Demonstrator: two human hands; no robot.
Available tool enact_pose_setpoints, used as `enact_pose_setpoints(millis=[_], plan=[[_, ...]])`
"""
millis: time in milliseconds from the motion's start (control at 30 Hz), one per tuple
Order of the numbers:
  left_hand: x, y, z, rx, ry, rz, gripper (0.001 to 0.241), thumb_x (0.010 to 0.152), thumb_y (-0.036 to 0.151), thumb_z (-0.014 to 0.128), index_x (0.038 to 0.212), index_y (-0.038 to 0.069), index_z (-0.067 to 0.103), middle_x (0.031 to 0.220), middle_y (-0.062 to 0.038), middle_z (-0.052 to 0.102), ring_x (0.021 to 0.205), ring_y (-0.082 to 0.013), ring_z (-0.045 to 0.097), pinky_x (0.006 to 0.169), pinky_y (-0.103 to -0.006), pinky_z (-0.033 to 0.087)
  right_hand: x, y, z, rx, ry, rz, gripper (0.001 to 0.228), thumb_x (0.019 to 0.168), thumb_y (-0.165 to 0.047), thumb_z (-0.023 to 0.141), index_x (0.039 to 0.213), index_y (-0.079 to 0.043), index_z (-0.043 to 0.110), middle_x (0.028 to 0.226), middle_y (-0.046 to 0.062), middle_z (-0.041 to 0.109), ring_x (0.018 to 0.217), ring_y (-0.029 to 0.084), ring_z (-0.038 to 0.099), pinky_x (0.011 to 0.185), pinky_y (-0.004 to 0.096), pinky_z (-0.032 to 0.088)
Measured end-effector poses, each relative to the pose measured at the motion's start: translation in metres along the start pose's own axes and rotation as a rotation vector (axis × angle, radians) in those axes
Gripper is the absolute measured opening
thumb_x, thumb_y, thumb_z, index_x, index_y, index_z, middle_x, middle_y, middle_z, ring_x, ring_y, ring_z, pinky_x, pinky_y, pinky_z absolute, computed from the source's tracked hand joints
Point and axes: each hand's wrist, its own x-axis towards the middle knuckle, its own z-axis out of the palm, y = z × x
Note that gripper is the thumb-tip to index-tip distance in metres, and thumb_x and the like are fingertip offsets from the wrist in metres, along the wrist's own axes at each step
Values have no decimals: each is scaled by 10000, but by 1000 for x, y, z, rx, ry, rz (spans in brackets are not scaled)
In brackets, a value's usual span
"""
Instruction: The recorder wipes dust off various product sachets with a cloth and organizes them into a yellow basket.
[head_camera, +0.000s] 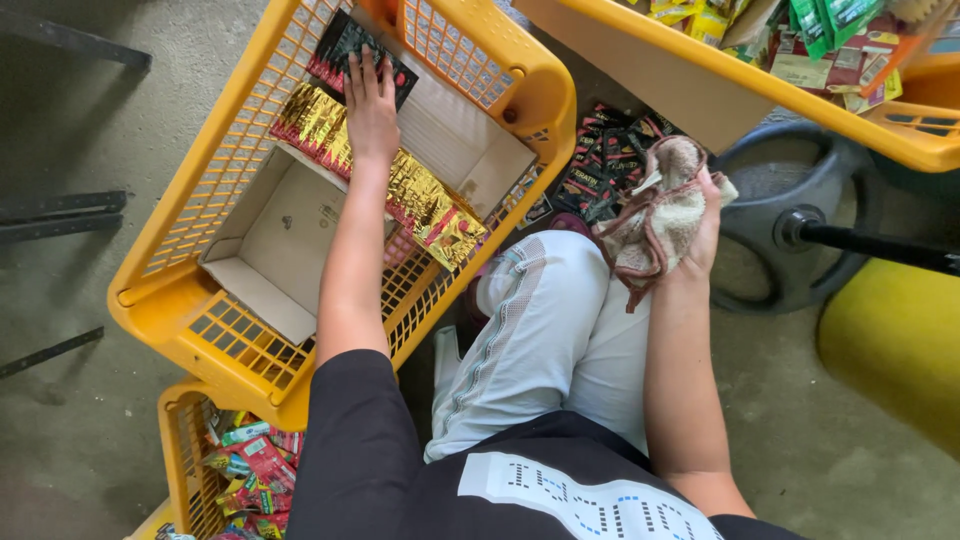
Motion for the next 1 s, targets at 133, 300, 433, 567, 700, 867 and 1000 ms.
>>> enact_pose_setpoints(millis=[133, 300, 433, 567, 700, 867, 1000], plan=[[0, 2, -19, -5, -61, -16, 873, 852, -7, 640, 1664, 125, 347, 1715, -186, 122, 1565, -394, 151, 1270, -489, 216, -1, -47, -25, 73, -30, -78, 391, 1050, -292, 557, 1343, -37, 597, 1283, 159, 680, 1182, 297, 668, 1045, 411, 571], [0, -6, 11, 35, -4, 1, 833, 911, 19, 651, 1670, 161, 336, 1730, -167, 131, 1576, -383, 154, 1265, -483, 232, -38, -122, -74, -172, -144, -389, 390, 1083, -421, 547, 1302, -104, 607, 1238, 127, 656, 948, 241, 623, 841, 388, 553], [4, 4, -34, 40, -74, -8, 829, 918, 36, 648, 1667, 160, 316, 1719, -167, 134, 1569, -379, 155, 1256, -501, 228, -46, -127, -151, -456, 198, -311, 414, 997, -319, 624, 1339, -86, 601, 1271, 85, 683, 1146, 232, 711, 1028, 388, 594], [-19, 31, -97, -305, 31, -110, 731, 1055, 191, 660, 1679, 141, 282, 1713, -195, 144, 1575, -412, 174, 1286, -530, 202, -26, -84, -230, -1208, 292, -192, 413, 928, -186, 748, 1297, -6, 697, 1119, 59, 731, 993, 182, 667, 910, 325, 534], [-78, 74, -180, -782, 257, -353, 634, 1141, 163, 602, 1673, 82, 268, 1712, -219, 227, 1601, -406, 268, 1320, -489, 281, 41, -18, -306, -1865, 54, -132, 705, 787, -281, 890, 1417, -117, 620, 1477, 228, 558, 1308, 357, 585, 1068, 426, 480], [-168, 126, -233, -921, 158, -536, 574, 1094, 168, 568, 1611, 45, 349, 1632, -202, 324, 1457, -357, 436, 1181, -449, 397, 86, 48, -253, -1874, -72, 201, 872, 650, -345, 856, 1454, -195, 554, 1520, 180, 447, 1307, 367, 544, 1049, 441, 475], [-220, 138, -241, -995, 138, -671, 523, 1077, 145, 549, 1564, 22, 407, 1588, -193, 358, 1398, -308, 497, 1149, -432, 444, 102, 63, -186, -2214, -379, 264, 555, 763, -234, 724, 1314, -286, 693, 1720, 124, 182, 1339, 363, 559, 1036, 487, 496]])
